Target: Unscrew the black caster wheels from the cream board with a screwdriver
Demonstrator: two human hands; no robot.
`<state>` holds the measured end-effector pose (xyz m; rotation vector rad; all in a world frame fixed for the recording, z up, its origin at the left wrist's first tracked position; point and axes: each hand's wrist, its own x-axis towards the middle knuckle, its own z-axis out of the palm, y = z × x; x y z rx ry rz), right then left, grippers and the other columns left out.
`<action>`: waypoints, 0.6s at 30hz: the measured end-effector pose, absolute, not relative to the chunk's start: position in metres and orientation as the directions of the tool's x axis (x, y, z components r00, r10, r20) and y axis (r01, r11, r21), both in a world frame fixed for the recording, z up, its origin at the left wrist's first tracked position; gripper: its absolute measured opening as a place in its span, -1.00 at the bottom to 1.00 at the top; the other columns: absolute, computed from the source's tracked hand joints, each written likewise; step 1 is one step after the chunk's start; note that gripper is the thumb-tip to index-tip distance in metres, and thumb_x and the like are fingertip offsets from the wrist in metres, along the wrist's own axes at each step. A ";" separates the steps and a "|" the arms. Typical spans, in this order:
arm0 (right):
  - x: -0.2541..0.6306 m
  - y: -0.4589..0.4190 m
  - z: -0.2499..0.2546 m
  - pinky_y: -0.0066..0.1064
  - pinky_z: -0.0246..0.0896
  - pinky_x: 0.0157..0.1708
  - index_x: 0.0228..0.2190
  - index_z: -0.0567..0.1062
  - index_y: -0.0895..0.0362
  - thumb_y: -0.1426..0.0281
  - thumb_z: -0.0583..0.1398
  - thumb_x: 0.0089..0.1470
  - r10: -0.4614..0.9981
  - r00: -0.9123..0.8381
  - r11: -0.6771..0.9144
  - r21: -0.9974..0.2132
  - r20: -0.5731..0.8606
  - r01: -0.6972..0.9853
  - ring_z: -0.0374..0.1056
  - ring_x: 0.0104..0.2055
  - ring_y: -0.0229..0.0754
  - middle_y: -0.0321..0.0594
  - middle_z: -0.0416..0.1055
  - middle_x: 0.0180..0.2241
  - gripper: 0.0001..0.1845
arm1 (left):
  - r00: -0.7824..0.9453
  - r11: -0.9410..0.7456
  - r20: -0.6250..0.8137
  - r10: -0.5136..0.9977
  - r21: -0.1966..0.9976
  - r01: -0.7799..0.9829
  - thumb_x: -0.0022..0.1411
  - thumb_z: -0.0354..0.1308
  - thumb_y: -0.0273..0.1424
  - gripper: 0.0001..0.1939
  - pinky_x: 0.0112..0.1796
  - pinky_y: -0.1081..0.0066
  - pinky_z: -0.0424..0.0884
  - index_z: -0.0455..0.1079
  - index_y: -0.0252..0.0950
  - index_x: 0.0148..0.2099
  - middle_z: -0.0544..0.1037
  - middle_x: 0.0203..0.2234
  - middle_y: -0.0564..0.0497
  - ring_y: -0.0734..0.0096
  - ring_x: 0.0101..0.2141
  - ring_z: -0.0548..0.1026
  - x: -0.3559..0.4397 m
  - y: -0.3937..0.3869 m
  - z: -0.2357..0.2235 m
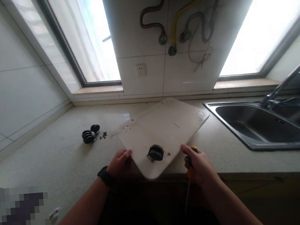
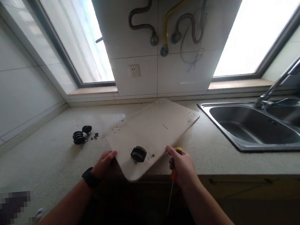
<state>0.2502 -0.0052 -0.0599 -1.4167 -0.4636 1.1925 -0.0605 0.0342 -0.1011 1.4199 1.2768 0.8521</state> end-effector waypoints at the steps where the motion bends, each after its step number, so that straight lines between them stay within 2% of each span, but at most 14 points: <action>1: 0.250 -0.007 -0.060 -0.59 0.10 -0.75 -0.39 0.44 0.19 0.21 0.48 -0.23 0.830 0.396 -0.255 -0.899 -0.393 -0.357 0.21 -0.65 -0.43 -0.41 0.35 -0.56 -0.54 | 0.157 0.057 -0.101 0.982 0.964 0.262 0.23 0.01 0.12 -0.37 -0.59 0.45 0.15 0.27 -0.28 -0.64 0.31 -0.75 0.05 0.48 -0.67 0.23 -0.061 0.036 -0.102; 5: 0.269 0.003 -0.059 -0.59 0.09 -0.78 -0.35 0.45 0.16 0.21 0.46 -0.23 0.831 0.395 -0.217 -0.881 -0.393 -0.421 0.24 -0.66 -0.42 -0.38 0.42 -0.48 -0.55 | 0.063 0.041 -0.058 0.996 0.968 0.249 0.33 -0.03 0.01 -0.41 -0.52 0.43 0.22 0.32 -0.28 -0.60 0.38 -0.69 0.01 0.42 -0.61 0.30 -0.062 0.042 -0.105; 8: 0.293 0.023 -0.058 -0.61 0.13 -0.77 -0.30 0.42 0.08 0.19 0.41 -0.16 0.836 0.402 -0.148 -0.858 -0.375 -0.492 0.22 -0.65 -0.45 -0.37 0.47 -0.38 -0.59 | 0.037 0.032 -0.042 0.998 0.969 0.245 0.34 -0.02 0.02 -0.41 -0.50 0.42 0.24 0.35 -0.29 -0.58 0.37 -0.67 0.03 0.42 -0.59 0.29 -0.062 0.046 -0.105; 13: 0.319 0.044 -0.058 -0.60 0.16 -0.79 -0.34 0.36 0.04 0.19 0.36 -0.06 0.856 0.356 -0.135 -0.827 -0.375 -0.546 0.22 -0.68 -0.41 -0.39 0.44 -0.46 -0.66 | 0.024 0.007 -0.014 1.000 0.969 0.248 0.30 -0.04 0.12 -0.36 -0.50 0.42 0.22 0.33 -0.29 -0.56 0.30 -0.68 0.07 0.44 -0.61 0.23 -0.058 0.045 -0.100; 18: 0.323 0.049 -0.064 -0.61 0.13 -0.82 -0.39 0.35 0.07 0.31 0.36 -0.06 0.895 0.258 -0.164 -0.805 -0.365 -0.570 0.20 -0.70 -0.40 -0.40 0.39 -0.55 -0.72 | -0.012 -0.036 0.042 0.999 0.950 0.310 0.30 -0.08 0.17 -0.36 -0.52 0.40 0.17 0.27 -0.26 -0.55 0.27 -0.67 0.09 0.42 -0.60 0.21 -0.054 0.043 -0.093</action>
